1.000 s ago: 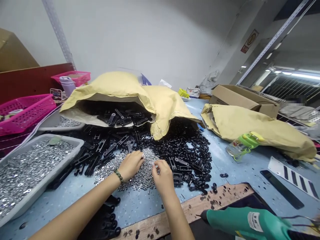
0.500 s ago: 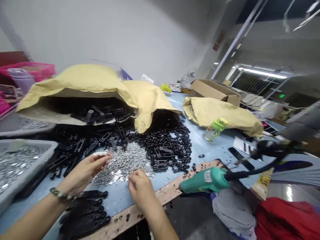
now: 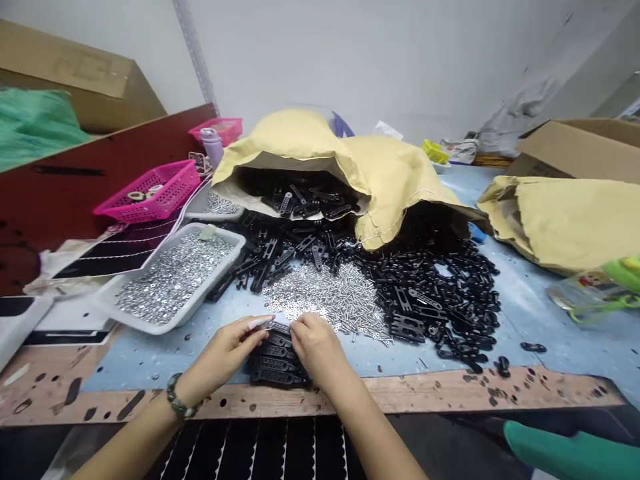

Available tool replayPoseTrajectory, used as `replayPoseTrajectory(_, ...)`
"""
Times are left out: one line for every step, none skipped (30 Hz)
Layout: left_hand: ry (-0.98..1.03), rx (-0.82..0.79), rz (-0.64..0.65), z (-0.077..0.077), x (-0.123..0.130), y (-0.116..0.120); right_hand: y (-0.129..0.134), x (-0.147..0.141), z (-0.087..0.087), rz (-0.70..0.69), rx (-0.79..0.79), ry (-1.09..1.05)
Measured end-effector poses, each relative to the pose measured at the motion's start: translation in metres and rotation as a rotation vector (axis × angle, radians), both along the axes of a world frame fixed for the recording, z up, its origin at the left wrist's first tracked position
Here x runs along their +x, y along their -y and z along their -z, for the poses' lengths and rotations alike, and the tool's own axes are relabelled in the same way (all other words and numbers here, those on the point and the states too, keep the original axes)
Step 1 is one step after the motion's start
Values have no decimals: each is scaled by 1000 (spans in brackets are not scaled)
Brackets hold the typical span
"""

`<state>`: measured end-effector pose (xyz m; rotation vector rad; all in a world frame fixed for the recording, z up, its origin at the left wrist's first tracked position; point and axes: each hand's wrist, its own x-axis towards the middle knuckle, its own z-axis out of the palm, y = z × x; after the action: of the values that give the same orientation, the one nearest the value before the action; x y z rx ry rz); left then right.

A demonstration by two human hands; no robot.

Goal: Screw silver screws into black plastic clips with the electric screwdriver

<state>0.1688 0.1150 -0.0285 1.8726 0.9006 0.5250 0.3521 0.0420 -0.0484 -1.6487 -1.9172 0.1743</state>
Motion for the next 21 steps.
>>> replayPoseTrajectory(-33, 34, -3, 2, 1, 3, -2, -1, -1, -14, -15, 66)
replayPoseTrajectory(-61, 82, -4, 4, 3, 5, -2, -2, -1, -24, -25, 124)
replayPoseTrajectory(-82, 147, 2, 5, 5, 7, -3, -1, -1, -32, -28, 167)
replayPoseTrajectory(-98, 225, 18, 7, 7, 10, -3, -1, 0, -35, -26, 192)
replayPoseTrajectory(-111, 306, 36, 9, 10, 11, -2, 0, 0, -36, -22, 198)
replayPoseTrajectory(-126, 376, 53, 11, 12, 13, -2, 1, 2, -32, -20, 188)
replayPoseTrajectory(-140, 429, 67, 13, 14, 14, -2, 1, 3, -26, -22, 164)
replayPoseTrajectory(-152, 465, 79, 15, 16, 15, -2, 2, 5, -18, -28, 129)
replayPoseTrajectory(-159, 487, 88, 16, 17, 16, -2, 1, 7, -7, -37, 91)
replayPoseTrajectory(-162, 501, 91, 18, 18, 16, -2, 1, 9, 4, -49, 51)
replayPoseTrajectory(-160, 512, 93, 19, 19, 17, -2, 0, 11, 15, -60, 13)
replayPoseTrajectory(-158, 525, 93, 21, 19, 17, -2, -2, 12, 24, -66, -23)
replayPoseTrajectory(-157, 541, 92, 22, 19, 17, -2, -2, 13, 31, -66, -55)
replayPoseTrajectory(-157, 562, 92, 23, 18, 17, -2, -3, 14, 32, -63, -79)
replayPoseTrajectory(-157, 587, 91, 23, 18, 17, -2, -1, 13, 28, -60, -99)
replayPoseTrajectory(-159, 613, 93, 24, 17, 18, -2, 2, 12, 28, -55, -113)
replayPoseTrajectory(-162, 637, 95, 24, 17, 18, -3, 8, 10, 46, -43, -115)
replayPoseTrajectory(-168, 661, 104, 23, 17, 19, -4, 16, 8, 92, -26, -89)
replayPoseTrajectory(-176, 683, 122, 22, 17, 19, -5, 26, 6, 162, -8, -36)
replayPoseTrajectory(-183, 704, 143, 21, 17, 20, -7, 37, 5, 243, 7, 32)
replayPoseTrajectory(-187, 720, 165, 20, 17, 20, -9, 49, 4, 318, 16, 103)
